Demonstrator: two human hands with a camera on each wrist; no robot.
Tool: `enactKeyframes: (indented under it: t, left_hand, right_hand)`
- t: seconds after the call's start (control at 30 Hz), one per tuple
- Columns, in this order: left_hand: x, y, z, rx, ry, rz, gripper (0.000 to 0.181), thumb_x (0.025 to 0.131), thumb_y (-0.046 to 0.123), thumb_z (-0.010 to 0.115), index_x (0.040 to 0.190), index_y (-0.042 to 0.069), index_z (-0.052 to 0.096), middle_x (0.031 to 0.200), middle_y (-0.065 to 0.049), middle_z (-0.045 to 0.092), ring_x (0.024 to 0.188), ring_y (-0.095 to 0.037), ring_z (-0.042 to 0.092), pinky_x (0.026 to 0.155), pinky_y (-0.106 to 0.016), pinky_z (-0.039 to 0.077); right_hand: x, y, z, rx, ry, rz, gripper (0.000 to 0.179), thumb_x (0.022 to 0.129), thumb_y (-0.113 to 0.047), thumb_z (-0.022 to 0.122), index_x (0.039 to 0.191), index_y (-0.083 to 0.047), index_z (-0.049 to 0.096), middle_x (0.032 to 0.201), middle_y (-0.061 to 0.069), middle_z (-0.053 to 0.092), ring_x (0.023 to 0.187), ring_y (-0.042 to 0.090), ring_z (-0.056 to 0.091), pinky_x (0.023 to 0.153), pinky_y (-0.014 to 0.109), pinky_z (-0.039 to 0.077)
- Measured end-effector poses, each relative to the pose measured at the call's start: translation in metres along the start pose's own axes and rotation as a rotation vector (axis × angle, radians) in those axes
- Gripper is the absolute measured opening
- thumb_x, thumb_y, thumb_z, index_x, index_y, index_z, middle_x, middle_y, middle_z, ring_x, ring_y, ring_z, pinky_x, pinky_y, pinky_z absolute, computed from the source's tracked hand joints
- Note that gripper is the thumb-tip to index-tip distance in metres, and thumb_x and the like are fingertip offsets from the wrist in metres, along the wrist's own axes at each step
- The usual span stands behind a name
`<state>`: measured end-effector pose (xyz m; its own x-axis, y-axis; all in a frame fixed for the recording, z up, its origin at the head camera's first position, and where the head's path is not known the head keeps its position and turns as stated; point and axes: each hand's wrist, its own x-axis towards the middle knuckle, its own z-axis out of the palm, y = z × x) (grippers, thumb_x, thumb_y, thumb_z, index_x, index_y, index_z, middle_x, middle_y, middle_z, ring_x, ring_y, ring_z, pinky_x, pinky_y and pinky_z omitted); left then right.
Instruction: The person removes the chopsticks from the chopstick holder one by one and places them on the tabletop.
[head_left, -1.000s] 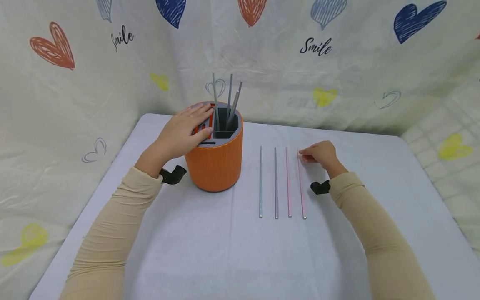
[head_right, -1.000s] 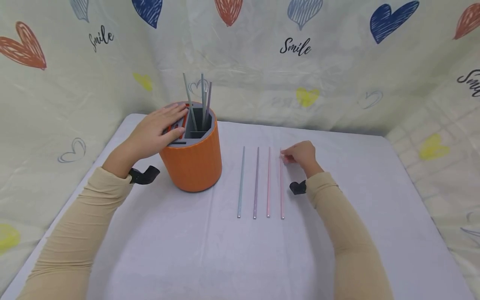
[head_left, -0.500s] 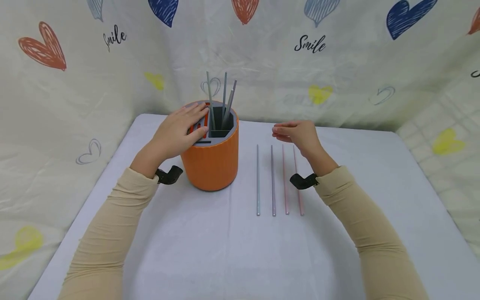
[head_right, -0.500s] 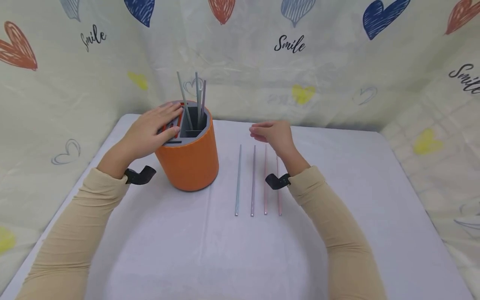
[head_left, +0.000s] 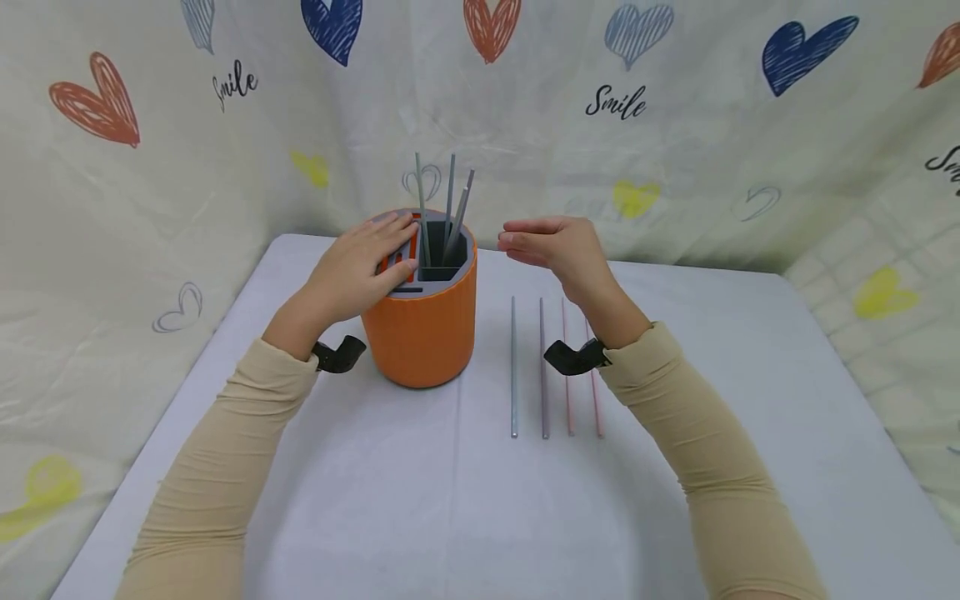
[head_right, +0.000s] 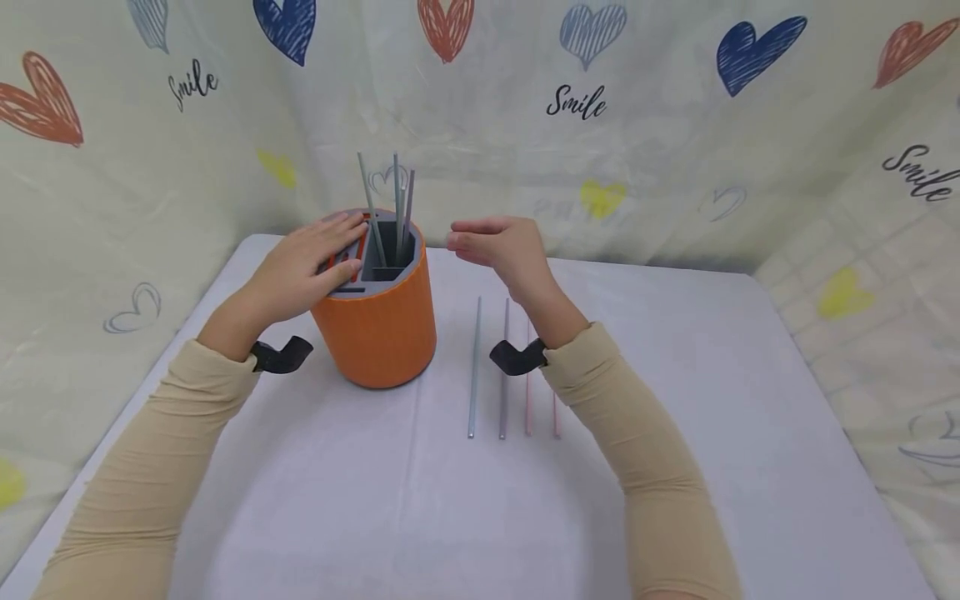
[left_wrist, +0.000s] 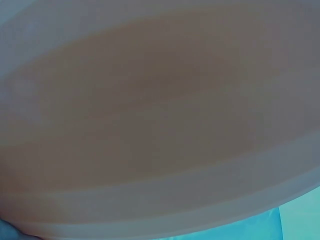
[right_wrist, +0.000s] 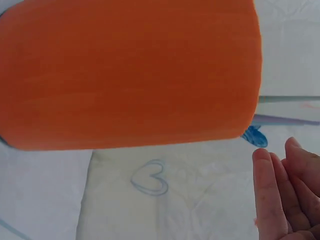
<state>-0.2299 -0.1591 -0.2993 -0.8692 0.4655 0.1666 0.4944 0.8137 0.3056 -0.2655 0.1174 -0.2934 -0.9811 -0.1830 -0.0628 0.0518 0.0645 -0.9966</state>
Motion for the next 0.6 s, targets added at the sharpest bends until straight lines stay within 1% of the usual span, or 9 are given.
enactKeyframes:
  t: [0.17, 0.33, 0.6]
  left_hand:
    - [0.001, 0.000, 0.000, -0.001, 0.005, -0.001, 0.058, 0.097, 0.041, 0.036, 0.145, 0.010, 0.031, 0.154, -0.004, 0.022, 0.143, -0.023, 0.015, 0.118, -0.040, 0.011]
    - [-0.001, 0.000, 0.000, 0.000, 0.009, 0.001, 0.058, 0.097, 0.041, 0.037, 0.145, 0.009, 0.031, 0.154, -0.004, 0.022, 0.143, -0.023, 0.016, 0.119, -0.039, 0.011]
    - [-0.001, 0.000, 0.001, -0.007, 0.006, -0.001, 0.058, 0.097, 0.041, 0.037, 0.145, 0.010, 0.032, 0.154, -0.004, 0.022, 0.143, -0.023, 0.016, 0.119, -0.039, 0.011]
  right_hand:
    - [-0.003, -0.010, 0.015, 0.062, -0.020, -0.076, 0.032, 0.073, -0.018, 0.078, 0.102, -0.004, 0.072, 0.094, 0.007, 0.071, 0.091, 0.021, 0.069, 0.085, 0.031, 0.055]
    - [-0.005, -0.014, 0.026, 0.089, -0.021, -0.147, 0.035, 0.074, -0.016, 0.078, 0.104, 0.000, 0.070, 0.094, 0.008, 0.070, 0.090, 0.024, 0.068, 0.084, 0.031, 0.055]
    - [-0.002, -0.015, 0.038, 0.075, 0.004, -0.198, 0.033, 0.077, -0.016, 0.076, 0.106, -0.001, 0.070, 0.092, 0.005, 0.072, 0.088, 0.016, 0.070, 0.084, 0.030, 0.055]
